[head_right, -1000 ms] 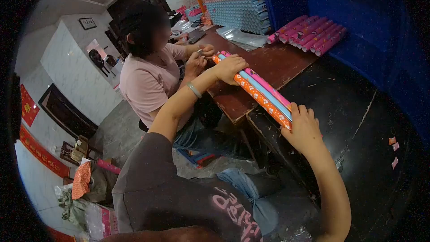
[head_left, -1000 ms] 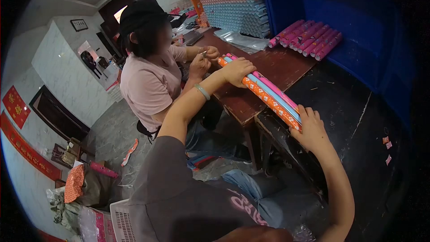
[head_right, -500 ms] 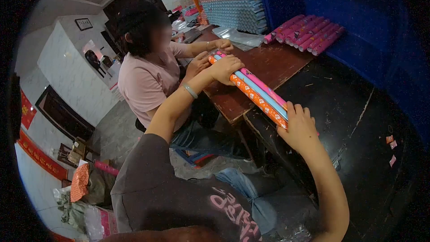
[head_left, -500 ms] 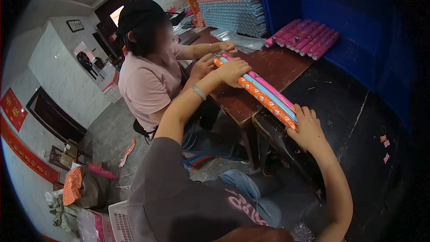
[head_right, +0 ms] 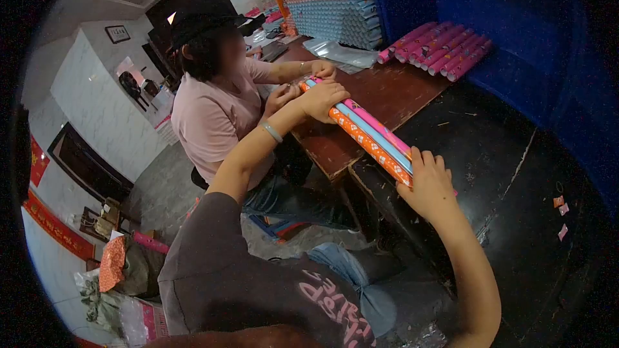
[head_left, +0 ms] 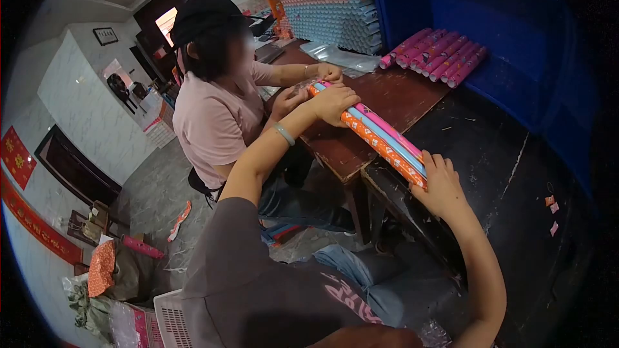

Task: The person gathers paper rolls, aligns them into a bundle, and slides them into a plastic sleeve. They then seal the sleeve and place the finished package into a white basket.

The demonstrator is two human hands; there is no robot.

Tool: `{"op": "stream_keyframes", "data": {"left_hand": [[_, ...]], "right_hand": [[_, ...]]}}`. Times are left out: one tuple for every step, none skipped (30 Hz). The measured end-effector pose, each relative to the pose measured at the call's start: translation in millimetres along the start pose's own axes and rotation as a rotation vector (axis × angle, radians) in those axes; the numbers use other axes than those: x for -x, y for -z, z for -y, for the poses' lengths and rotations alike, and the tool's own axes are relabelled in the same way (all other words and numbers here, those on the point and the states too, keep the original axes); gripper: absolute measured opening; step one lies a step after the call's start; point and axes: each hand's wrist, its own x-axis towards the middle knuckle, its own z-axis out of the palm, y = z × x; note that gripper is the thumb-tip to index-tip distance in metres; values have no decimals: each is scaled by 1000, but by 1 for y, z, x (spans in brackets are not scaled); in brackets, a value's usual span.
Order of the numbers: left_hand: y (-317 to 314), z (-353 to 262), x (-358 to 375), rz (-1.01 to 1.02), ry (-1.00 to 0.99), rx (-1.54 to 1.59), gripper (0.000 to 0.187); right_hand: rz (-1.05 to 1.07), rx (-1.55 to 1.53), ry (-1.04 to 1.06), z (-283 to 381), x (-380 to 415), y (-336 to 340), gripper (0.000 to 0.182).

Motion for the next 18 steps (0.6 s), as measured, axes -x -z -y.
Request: {"op": "stream_keyframes", "data": {"left_hand": [[-2, 0, 2, -2, -1, 5, 58], [-3, -1, 3, -1, 3, 6, 58], [-3, -2, 2, 12, 1, -2, 56], [-4, -2, 1, 24, -4, -11, 55], [-6, -1, 1, 20, -9, -11, 55], [-8, 0, 2, 15, 5, -9, 55], [-11, 1, 1, 11, 20, -7, 55], [-12, 2, 0, 10, 18, -7, 55], [-12, 2, 0, -1, 3, -17, 54], [-12, 3, 0, -12, -11, -28, 54], [-10, 2, 0, -11, -10, -28, 54], [-8, 2, -1, -9, -12, -36, 53], [-6, 1, -1, -8, -14, -44, 53], [-4, 0, -2, -8, -12, -41, 53], [-2, 0, -3, -21, -12, -30, 53], [1, -1, -3, -34, -12, -22, 52], [1, -2, -2, -34, -9, -23, 52], [1, -2, -2, -36, -5, -16, 52]], "right_hand": [[2, 2, 1, 0, -1, -1, 72], [6, 2, 4, 1, -1, -1, 72], [18, 5, -3, 1, -2, -1, 72], [29, 10, -11, 1, -3, 0, 72], [26, 13, -15, 2, -3, 0, 72], [19, 29, -20, 3, -3, 0, 71], [12, 44, -25, 4, -3, 0, 71], [11, 45, -27, 3, -2, 0, 71], [7, 49, -25, 4, -2, 0, 71], [4, 53, -21, 4, -2, 0, 71], [4, 52, -20, 4, -2, 0, 71], [-5, 45, -17, 4, -2, 0, 71], [-13, 38, -15, 4, -2, 0, 71], [-9, 38, -15, 3, -1, 0, 71], [-11, 24, -13, 3, -2, 1, 71], [-13, 11, -9, 3, -2, 1, 71], [-12, 12, -6, 4, -1, 2, 71], [-8, 4, -6, 4, 0, 4, 71]]}}
